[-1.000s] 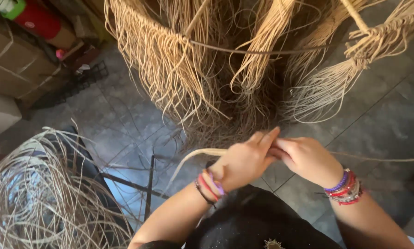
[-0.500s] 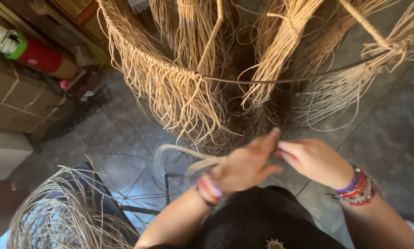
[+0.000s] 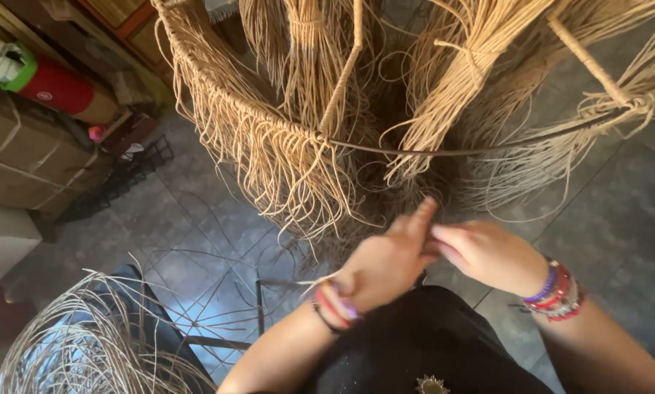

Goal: Weaving natural fibers around a circular frame to create a decorative object

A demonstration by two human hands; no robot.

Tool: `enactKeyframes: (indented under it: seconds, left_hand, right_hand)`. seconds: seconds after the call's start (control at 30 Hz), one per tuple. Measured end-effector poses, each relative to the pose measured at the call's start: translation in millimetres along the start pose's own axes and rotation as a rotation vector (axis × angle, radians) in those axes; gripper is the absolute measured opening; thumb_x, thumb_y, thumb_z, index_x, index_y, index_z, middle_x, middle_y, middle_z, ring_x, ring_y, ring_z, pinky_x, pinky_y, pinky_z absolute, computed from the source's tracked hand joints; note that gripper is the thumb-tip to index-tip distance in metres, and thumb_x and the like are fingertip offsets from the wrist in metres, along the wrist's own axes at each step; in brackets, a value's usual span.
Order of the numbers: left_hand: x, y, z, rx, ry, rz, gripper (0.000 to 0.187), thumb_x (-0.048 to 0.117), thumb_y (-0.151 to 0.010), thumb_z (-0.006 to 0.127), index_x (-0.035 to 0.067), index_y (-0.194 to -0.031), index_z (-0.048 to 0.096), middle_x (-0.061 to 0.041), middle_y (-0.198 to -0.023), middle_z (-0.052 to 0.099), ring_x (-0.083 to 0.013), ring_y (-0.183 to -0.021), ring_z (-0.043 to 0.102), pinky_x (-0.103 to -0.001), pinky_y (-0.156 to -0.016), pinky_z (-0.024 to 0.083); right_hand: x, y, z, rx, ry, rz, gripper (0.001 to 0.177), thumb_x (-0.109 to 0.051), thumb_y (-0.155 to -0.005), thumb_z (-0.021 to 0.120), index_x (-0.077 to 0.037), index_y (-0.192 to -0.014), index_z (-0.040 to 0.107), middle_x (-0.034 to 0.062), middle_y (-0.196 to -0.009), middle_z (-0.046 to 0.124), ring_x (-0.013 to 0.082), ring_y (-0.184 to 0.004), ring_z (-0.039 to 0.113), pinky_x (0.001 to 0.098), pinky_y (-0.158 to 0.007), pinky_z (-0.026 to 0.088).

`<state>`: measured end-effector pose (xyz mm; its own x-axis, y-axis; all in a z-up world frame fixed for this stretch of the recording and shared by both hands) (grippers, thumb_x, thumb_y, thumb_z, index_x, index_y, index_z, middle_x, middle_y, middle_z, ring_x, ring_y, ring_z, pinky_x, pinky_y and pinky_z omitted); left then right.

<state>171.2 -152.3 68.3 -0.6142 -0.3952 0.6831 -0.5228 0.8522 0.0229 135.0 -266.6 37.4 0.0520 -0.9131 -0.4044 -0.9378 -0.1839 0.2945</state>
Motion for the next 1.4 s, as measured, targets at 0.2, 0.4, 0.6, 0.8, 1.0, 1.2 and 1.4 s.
enactKeyframes:
  seconds: [0.2, 0.4, 0.6, 0.8, 1.0, 1.2, 1.4]
  left_hand:
    - [-18, -12, 0, 0.073, 0.047, 0.167, 0.021, 0.029, -0.105, 0.054, 0.015, -0.119, 0.048, -0.009, -0.073, 0.066, -0.0301, -0.053, 0.065, -0.045, -0.050, 0.048]
    - [-37, -24, -45, 0.005, 0.255, 0.175, 0.021, 0.029, -0.104, 0.054, 0.015, -0.107, 0.069, 0.003, -0.097, 0.077, -0.0133, -0.079, 0.074, -0.030, -0.078, 0.055]
    - [-69, -25, -58, -0.101, 0.247, -0.045, 0.026, 0.035, -0.103, 0.053, 0.020, -0.102, 0.074, 0.006, -0.072, 0.068, -0.0085, -0.057, 0.055, -0.027, -0.064, 0.045]
    - [-68, -25, -62, -0.049, 0.251, 0.018, 0.025, 0.031, -0.103, 0.054, 0.016, -0.101, 0.074, 0.004, -0.070, 0.065, -0.0084, -0.053, 0.050, -0.027, -0.057, 0.042]
    - [-71, -27, -55, -0.100, 0.391, -0.066, 0.017, 0.025, -0.102, 0.060, 0.013, -0.107, 0.071, -0.012, -0.085, 0.078, -0.0278, -0.079, 0.077, -0.041, -0.075, 0.060]
    - [-68, -30, -57, -0.068, 0.411, -0.071, 0.017, 0.024, -0.103, 0.060, 0.013, -0.107, 0.071, -0.011, -0.082, 0.078, -0.0244, -0.076, 0.076, -0.038, -0.074, 0.060]
    - [-64, -27, -59, -0.032, 0.457, -0.097, 0.018, 0.023, -0.103, 0.060, 0.010, -0.110, 0.070, -0.013, -0.085, 0.079, -0.0230, -0.077, 0.076, -0.039, -0.075, 0.061]
  right_hand:
    - [22, 9, -23, -0.041, -0.079, -0.128, 0.017, -0.034, -0.101, 0.054, -0.020, -0.111, 0.057, 0.0002, -0.074, 0.072, 0.0178, -0.059, 0.072, 0.0344, -0.057, 0.060]
    - [56, 2, -35, -0.099, -0.102, -0.063, 0.024, -0.009, -0.097, 0.048, -0.020, -0.095, 0.069, -0.0072, -0.074, 0.076, 0.0088, -0.067, 0.074, 0.0289, -0.071, 0.058]
    - [72, 0, -53, 0.116, -0.198, -0.060, 0.025, -0.021, -0.102, 0.050, -0.017, -0.098, 0.075, -0.0060, -0.090, 0.072, 0.0094, -0.078, 0.073, 0.0288, -0.079, 0.057]
    - [83, -10, -36, 0.086, -0.320, -0.085, 0.031, -0.021, -0.101, 0.047, -0.017, -0.123, 0.068, -0.0028, -0.111, 0.076, 0.0122, -0.099, 0.074, 0.0299, -0.094, 0.060]
    - [61, -7, -26, -0.075, -0.134, -0.075, 0.036, -0.010, -0.098, 0.053, -0.023, -0.127, 0.070, 0.0035, -0.079, 0.072, 0.0241, -0.078, 0.075, 0.0367, -0.075, 0.064]
    - [56, -3, -33, 0.121, 0.367, -0.201, 0.012, -0.021, -0.101, 0.049, -0.020, -0.095, 0.059, -0.0053, -0.083, 0.059, 0.0193, -0.088, 0.064, 0.0365, -0.077, 0.056]
    - [78, -1, -19, 0.269, 0.240, -0.078, 0.009, -0.018, -0.103, 0.050, -0.018, -0.106, 0.059, -0.0024, -0.087, 0.068, 0.0188, -0.087, 0.072, 0.0319, -0.075, 0.061]
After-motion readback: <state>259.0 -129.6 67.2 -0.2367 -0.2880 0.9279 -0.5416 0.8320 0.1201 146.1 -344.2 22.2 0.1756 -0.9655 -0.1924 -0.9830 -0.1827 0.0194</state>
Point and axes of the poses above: each hand's wrist, its own y-axis away from the middle knuckle, its own z-axis out of the palm, x = y × z, the point moved 8 cm from there along -y, towards the middle knuckle
